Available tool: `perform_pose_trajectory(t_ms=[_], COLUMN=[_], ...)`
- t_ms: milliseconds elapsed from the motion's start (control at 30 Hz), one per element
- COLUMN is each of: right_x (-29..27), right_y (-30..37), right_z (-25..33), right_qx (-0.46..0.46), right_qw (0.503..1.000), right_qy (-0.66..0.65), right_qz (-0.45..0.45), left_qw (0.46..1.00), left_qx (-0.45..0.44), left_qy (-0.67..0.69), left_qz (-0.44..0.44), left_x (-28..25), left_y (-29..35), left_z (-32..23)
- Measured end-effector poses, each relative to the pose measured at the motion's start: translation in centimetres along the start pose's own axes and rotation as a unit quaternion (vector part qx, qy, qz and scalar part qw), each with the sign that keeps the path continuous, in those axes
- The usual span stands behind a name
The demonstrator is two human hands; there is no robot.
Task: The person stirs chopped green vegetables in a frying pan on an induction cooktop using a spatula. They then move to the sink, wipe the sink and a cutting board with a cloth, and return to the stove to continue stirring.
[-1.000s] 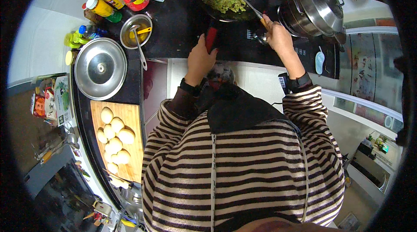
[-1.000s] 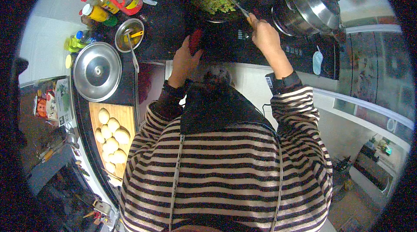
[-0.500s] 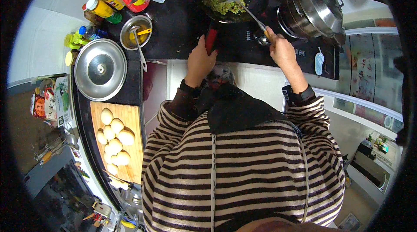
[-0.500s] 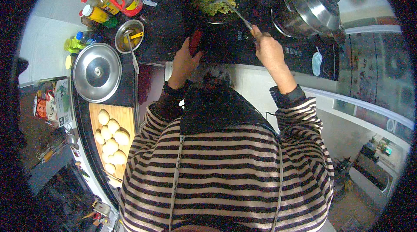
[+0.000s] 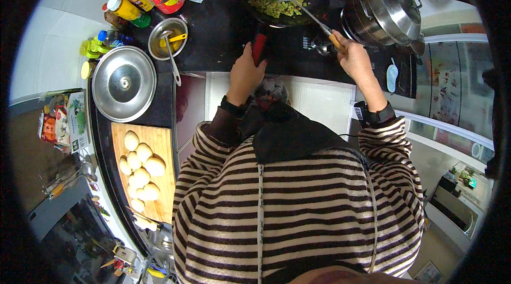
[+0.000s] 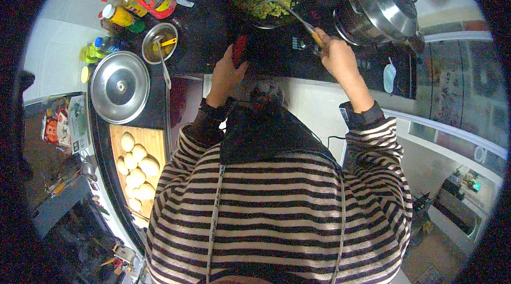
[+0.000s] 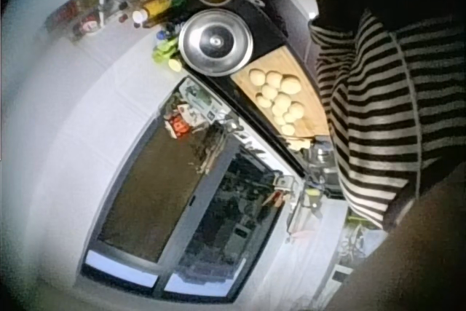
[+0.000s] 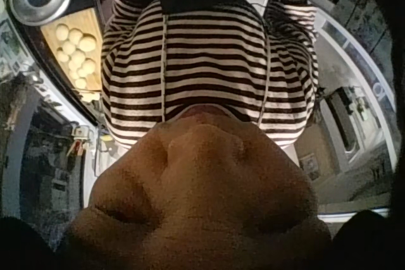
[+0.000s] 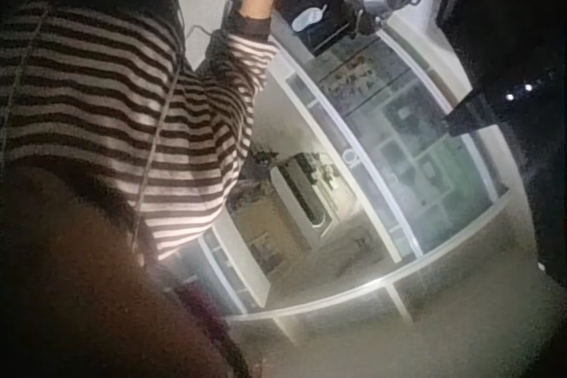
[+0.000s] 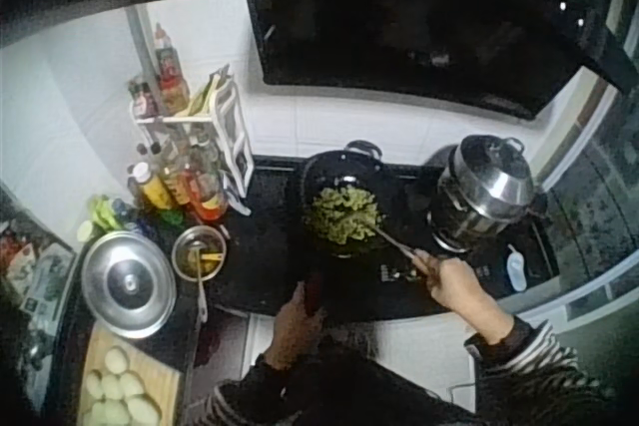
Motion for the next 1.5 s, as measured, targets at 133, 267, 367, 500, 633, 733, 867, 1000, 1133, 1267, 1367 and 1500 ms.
perform_pose_trajectory(t_ms=[133, 267, 367, 500, 633, 733, 867, 1000, 1133, 1267, 1367, 1500], right_x=[-0.3, 2.3, 2.6, 1.6, 1.6, 1.7, 1.6, 0.4, -0.5, -0.7, -1.3, -1.2], right_y=[-2.5, -3.3, -1.6, -0.4, -0.1, 0.3, 0.6, -0.6, -1.6, -1.0, 0.1, 1.5], right_z=[0.0, 1.4, 1.2, 0.8, 0.8, 0.5, -1.6, -2.8, -4.0, -3.0, -0.8, 0.5], right_qx=[-0.017, -0.047, -0.046, -0.022, -0.023, -0.029, 0.018, 0.027, 0.095, 0.092, 0.019, 0.019], right_qw=[0.997, 0.993, 0.997, 0.999, 0.998, 0.999, 1.0, 0.981, 0.955, 0.965, 0.988, 0.998], right_qy=[0.01, 0.096, 0.066, 0.038, 0.056, 0.04, 0.014, -0.19, -0.281, -0.245, -0.152, 0.056], right_qz=[-0.079, -0.042, 0.0, -0.009, -0.01, -0.023, -0.003, -0.002, -0.015, 0.002, -0.006, 0.002], left_qw=[1.0, 1.0, 1.0, 1.0, 1.0, 1.0, 1.0, 1.0, 0.999, 0.999, 1.0, 1.0], left_qx=[0.003, -0.008, -0.005, 0.0, 0.001, -0.003, -0.001, 0.007, 0.023, 0.019, 0.019, 0.013], left_qy=[-0.005, -0.004, 0.002, 0.018, 0.004, 0.006, 0.008, 0.017, 0.022, 0.034, 0.023, 0.004], left_qz=[-0.002, 0.009, 0.004, 0.0, 0.001, 0.001, 0.007, -0.004, -0.013, -0.006, -0.008, -0.008], left_x=[-0.1, -0.2, -0.2, 0.0, 0.3, 0.1, 0.1, -0.1, -0.1, 0.1, 0.1, 0.1], left_y=[0.1, 0.1, 0.0, 0.0, -0.2, -0.2, 0.0, 0.0, 0.0, 0.1, -0.1, 0.0], left_z=[-0.2, -0.1, -0.2, 0.0, 0.0, 0.1, -0.2, -0.3, -0.2, 0.1, 0.0, -0.1])
Point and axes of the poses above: each hand's wrist, its own y-axis away from the middle knuckle, its own x-axis out of the palm, z = x × y, the point moved 7 cm from there along -y, towards the middle knuckle, and after that the axes turned 6 degrees about -z, right-handed, at the moved point
